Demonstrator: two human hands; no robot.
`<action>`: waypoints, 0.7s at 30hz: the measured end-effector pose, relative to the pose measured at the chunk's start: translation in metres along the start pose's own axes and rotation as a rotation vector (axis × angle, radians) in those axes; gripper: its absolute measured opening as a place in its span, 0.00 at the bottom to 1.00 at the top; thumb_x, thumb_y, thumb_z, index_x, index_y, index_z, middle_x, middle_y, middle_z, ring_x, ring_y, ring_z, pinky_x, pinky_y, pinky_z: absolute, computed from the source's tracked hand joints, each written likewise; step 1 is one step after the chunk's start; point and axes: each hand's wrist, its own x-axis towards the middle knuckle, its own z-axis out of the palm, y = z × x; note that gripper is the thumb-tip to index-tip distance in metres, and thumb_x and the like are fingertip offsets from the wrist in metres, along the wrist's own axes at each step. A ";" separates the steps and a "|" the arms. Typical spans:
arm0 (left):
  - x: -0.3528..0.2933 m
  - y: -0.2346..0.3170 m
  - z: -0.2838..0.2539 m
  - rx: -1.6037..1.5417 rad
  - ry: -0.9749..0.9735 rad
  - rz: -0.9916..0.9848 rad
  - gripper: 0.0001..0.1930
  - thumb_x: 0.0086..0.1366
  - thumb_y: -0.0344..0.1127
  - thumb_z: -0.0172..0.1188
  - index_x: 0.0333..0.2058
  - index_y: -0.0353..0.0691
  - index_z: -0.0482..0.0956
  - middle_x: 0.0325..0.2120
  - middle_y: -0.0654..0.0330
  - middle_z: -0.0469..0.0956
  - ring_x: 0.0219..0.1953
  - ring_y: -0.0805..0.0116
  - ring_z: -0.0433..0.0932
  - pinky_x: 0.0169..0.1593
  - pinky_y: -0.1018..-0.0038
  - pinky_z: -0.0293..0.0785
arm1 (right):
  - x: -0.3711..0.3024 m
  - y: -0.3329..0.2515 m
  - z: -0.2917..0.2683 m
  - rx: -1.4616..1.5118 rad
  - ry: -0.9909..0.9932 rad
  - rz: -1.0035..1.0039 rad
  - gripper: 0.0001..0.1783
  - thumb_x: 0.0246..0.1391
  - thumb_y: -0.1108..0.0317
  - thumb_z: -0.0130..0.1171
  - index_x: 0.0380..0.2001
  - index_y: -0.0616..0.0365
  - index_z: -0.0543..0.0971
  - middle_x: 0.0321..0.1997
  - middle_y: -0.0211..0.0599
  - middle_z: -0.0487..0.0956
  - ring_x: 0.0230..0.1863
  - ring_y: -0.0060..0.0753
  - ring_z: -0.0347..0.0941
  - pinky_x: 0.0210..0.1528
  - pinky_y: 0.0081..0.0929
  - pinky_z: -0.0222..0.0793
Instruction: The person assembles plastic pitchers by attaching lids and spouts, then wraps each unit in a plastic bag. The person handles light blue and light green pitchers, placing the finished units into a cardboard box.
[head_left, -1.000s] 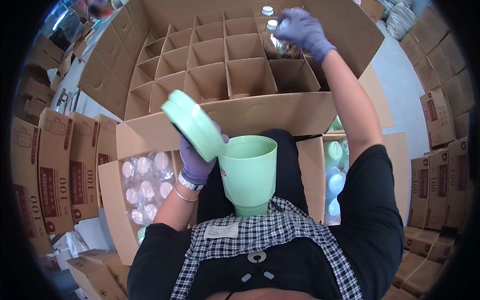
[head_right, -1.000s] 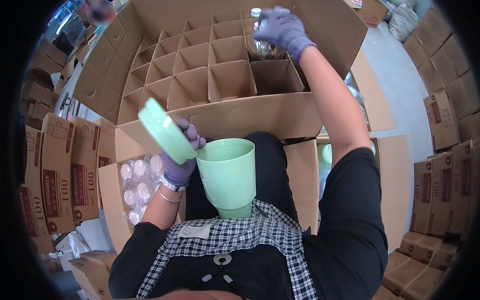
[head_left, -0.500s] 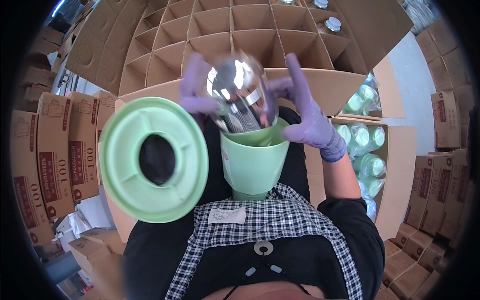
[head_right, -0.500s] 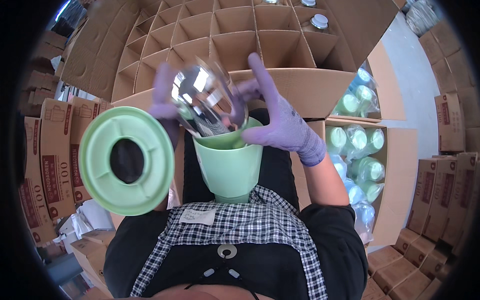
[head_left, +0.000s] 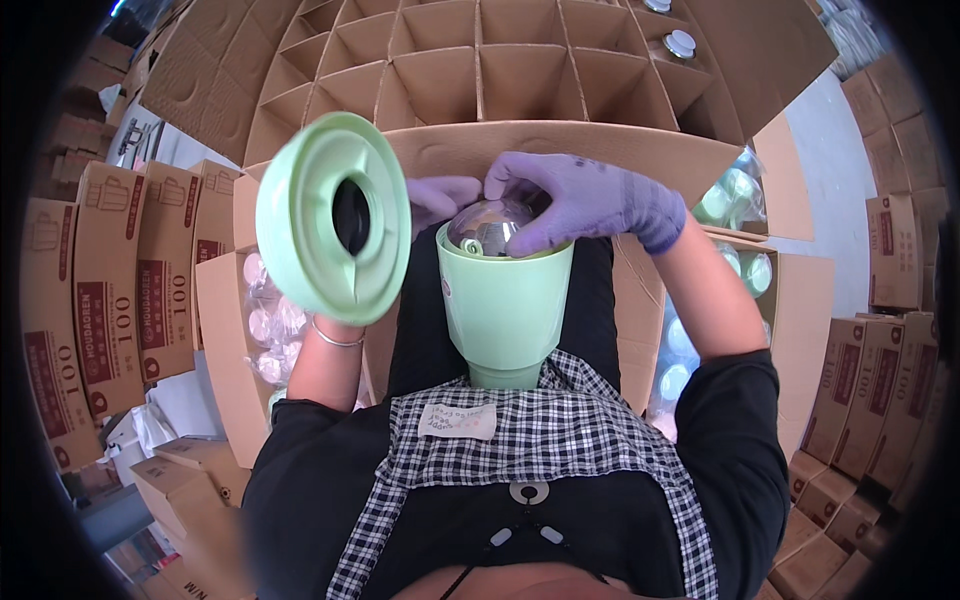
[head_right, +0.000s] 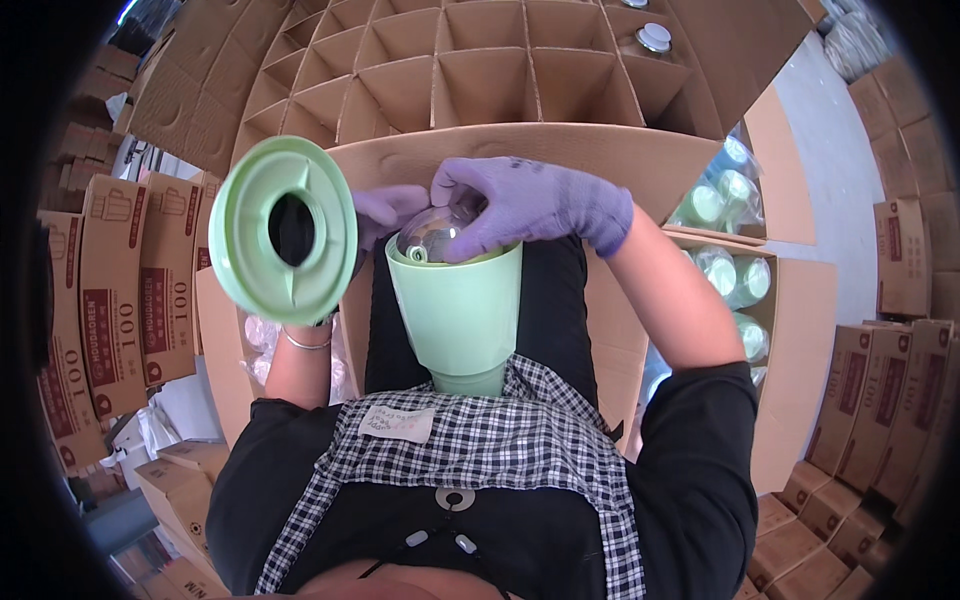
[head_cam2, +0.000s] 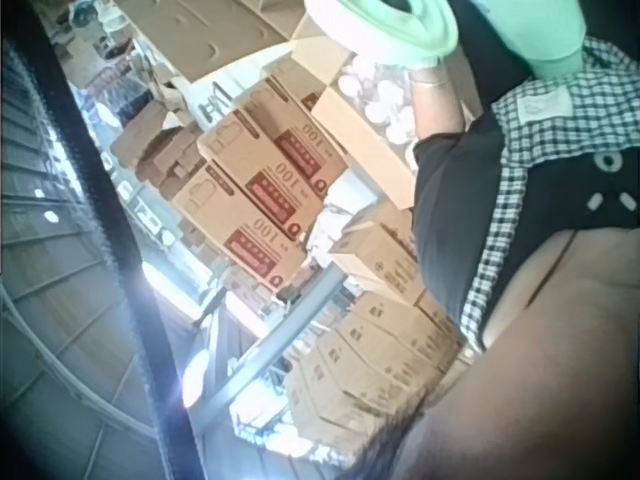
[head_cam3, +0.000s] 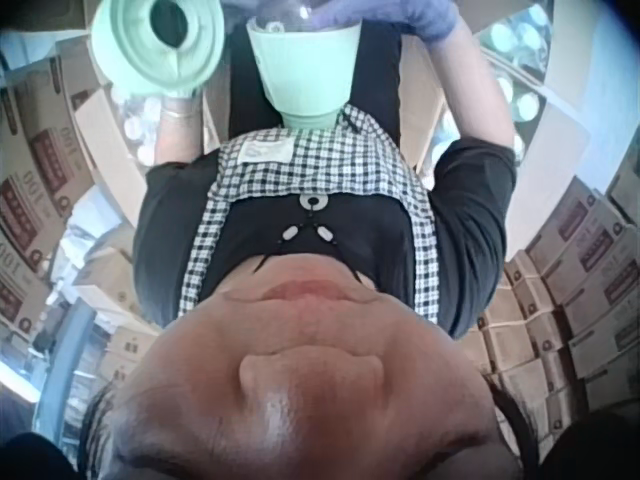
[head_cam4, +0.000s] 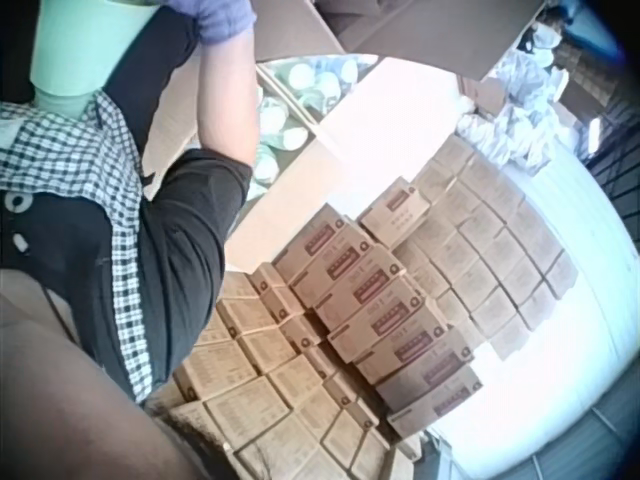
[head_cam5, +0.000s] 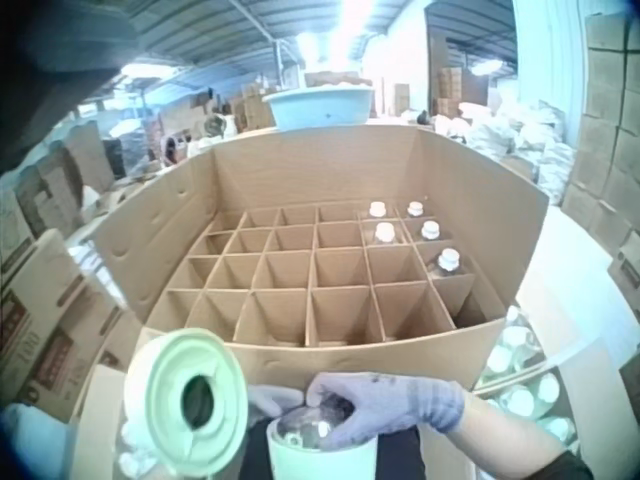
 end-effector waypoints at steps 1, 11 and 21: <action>0.004 -0.012 -0.017 -0.022 -0.028 0.092 0.22 0.74 0.47 0.57 0.49 0.29 0.79 0.59 0.31 0.73 0.62 0.42 0.76 0.66 0.51 0.72 | 0.005 -0.004 -0.001 -0.118 -0.026 0.042 0.34 0.51 0.45 0.71 0.49 0.64 0.77 0.42 0.42 0.83 0.44 0.31 0.80 0.46 0.29 0.76; -0.008 -0.020 -0.033 -0.216 0.255 -0.048 0.26 0.79 0.45 0.47 0.59 0.23 0.68 0.56 0.35 0.75 0.57 0.44 0.79 0.59 0.57 0.82 | 0.035 -0.007 -0.035 -0.191 -0.530 -0.107 0.38 0.53 0.49 0.70 0.63 0.56 0.74 0.46 0.38 0.82 0.44 0.28 0.79 0.43 0.29 0.77; -0.009 -0.038 -0.045 -0.043 0.322 -0.064 0.25 0.79 0.45 0.45 0.61 0.28 0.68 0.54 0.41 0.78 0.55 0.49 0.81 0.58 0.58 0.82 | 0.037 -0.001 -0.005 -0.421 -0.405 -0.143 0.35 0.49 0.51 0.72 0.60 0.52 0.78 0.47 0.39 0.82 0.43 0.30 0.82 0.41 0.27 0.78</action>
